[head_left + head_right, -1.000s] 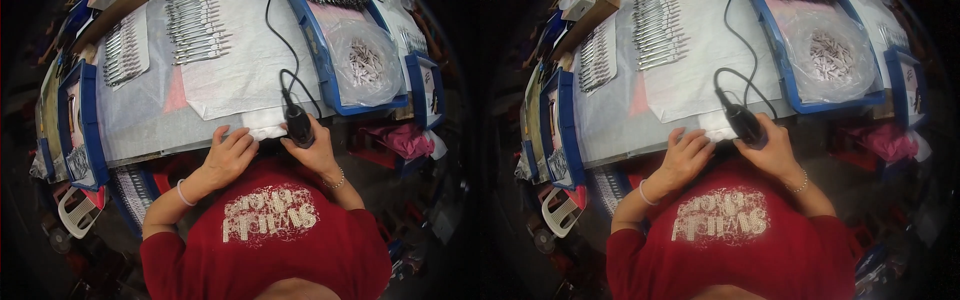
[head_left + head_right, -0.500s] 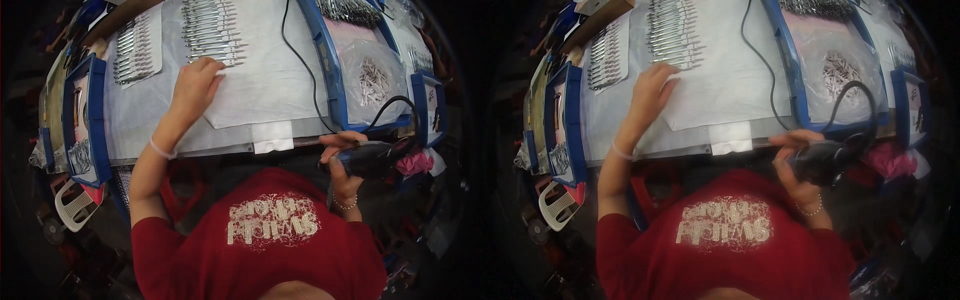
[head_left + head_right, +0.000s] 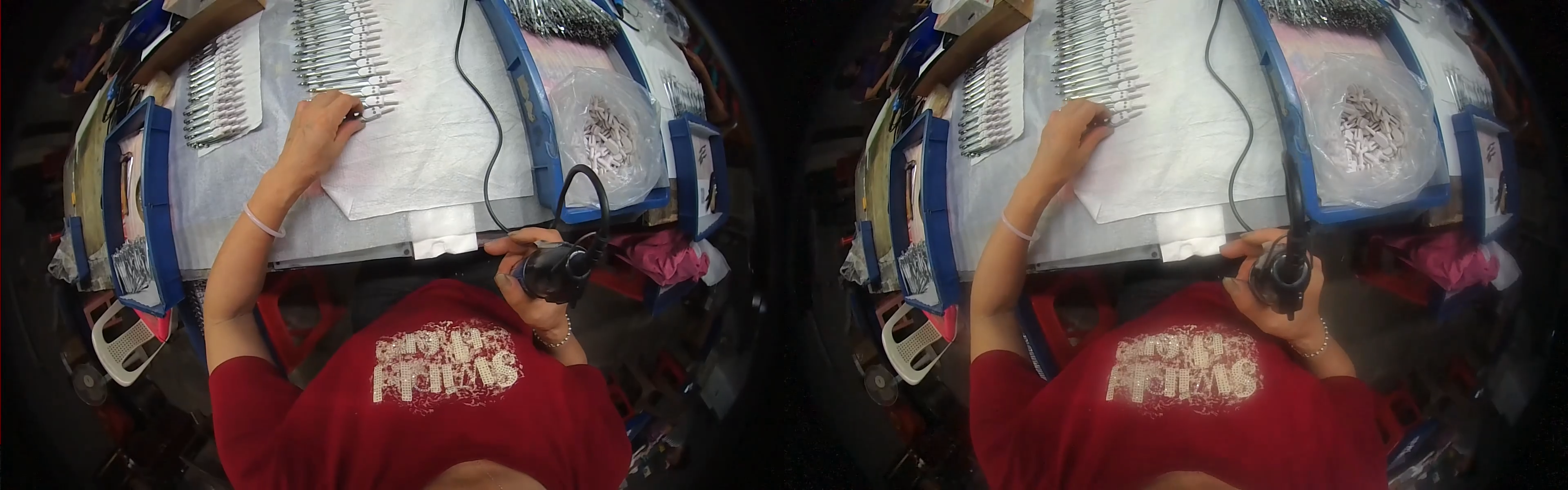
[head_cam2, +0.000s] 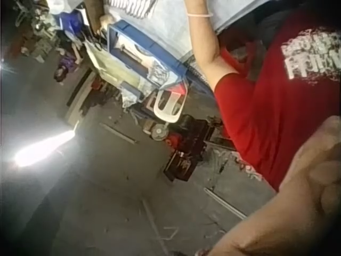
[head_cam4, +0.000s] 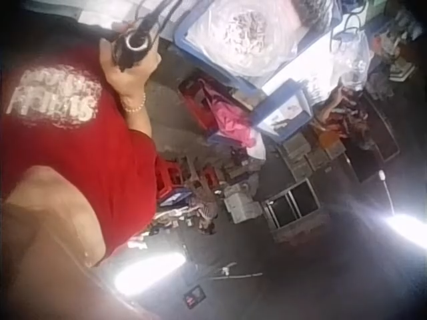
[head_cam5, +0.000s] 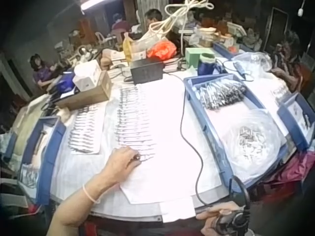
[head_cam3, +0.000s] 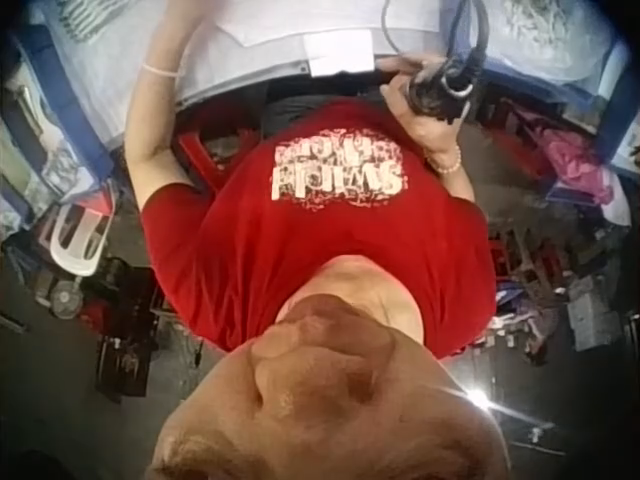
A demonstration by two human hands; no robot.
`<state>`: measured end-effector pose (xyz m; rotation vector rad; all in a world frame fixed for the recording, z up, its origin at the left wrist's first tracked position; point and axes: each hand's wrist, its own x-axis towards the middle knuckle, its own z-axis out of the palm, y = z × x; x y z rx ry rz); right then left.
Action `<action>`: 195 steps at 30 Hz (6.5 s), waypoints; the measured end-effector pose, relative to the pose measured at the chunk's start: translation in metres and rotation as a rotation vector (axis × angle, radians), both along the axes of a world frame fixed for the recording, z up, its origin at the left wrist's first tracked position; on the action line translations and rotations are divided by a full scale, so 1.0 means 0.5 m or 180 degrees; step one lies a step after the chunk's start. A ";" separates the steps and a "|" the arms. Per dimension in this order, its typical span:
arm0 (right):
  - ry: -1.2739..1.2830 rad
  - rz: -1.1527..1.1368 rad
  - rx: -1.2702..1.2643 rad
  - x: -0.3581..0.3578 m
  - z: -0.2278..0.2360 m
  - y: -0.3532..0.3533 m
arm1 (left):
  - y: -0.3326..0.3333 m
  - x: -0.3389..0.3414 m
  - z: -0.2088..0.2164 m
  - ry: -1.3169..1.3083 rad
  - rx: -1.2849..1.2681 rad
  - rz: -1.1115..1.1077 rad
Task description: Polishing the tips of small metal components using a handheld rotary tool.
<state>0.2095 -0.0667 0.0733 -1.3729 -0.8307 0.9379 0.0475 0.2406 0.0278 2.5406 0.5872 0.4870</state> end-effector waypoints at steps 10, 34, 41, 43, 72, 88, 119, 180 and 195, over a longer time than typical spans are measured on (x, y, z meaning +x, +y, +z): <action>-0.0443 -0.0103 -0.0171 -0.013 0.012 -0.003 | -0.023 -0.009 0.018 0.0534 -0.0380 0.0076; -0.0771 0.0711 -0.0603 -0.038 -0.052 0.005 | -0.483 -0.056 -0.080 -0.1364 -0.6528 0.0577; -0.0763 0.0831 -0.1056 -0.041 -0.062 0.011 | -0.485 -0.050 -0.098 -0.2033 -0.7360 0.0979; -0.0691 0.0867 -0.1119 -0.042 -0.065 0.011 | -0.482 -0.047 -0.096 -0.2032 -0.7441 0.1070; -0.0222 0.1461 0.2120 -0.068 0.020 0.118 | -0.464 -0.053 -0.063 -0.1534 -0.6857 0.1272; -0.0359 0.1500 0.1994 -0.086 0.029 0.144 | -0.468 -0.054 -0.068 -0.1570 -0.7049 0.1362; -0.0913 0.1750 0.1621 -0.061 0.049 0.129 | -0.475 -0.044 -0.061 -0.1397 -0.6382 0.1620; -0.0781 0.1885 0.1696 -0.068 0.039 0.148 | -0.476 -0.047 -0.066 -0.1347 -0.6358 0.1628; -0.0456 0.1925 0.1772 -0.069 0.035 0.174 | -0.485 -0.050 -0.077 -0.1304 -0.6362 0.1552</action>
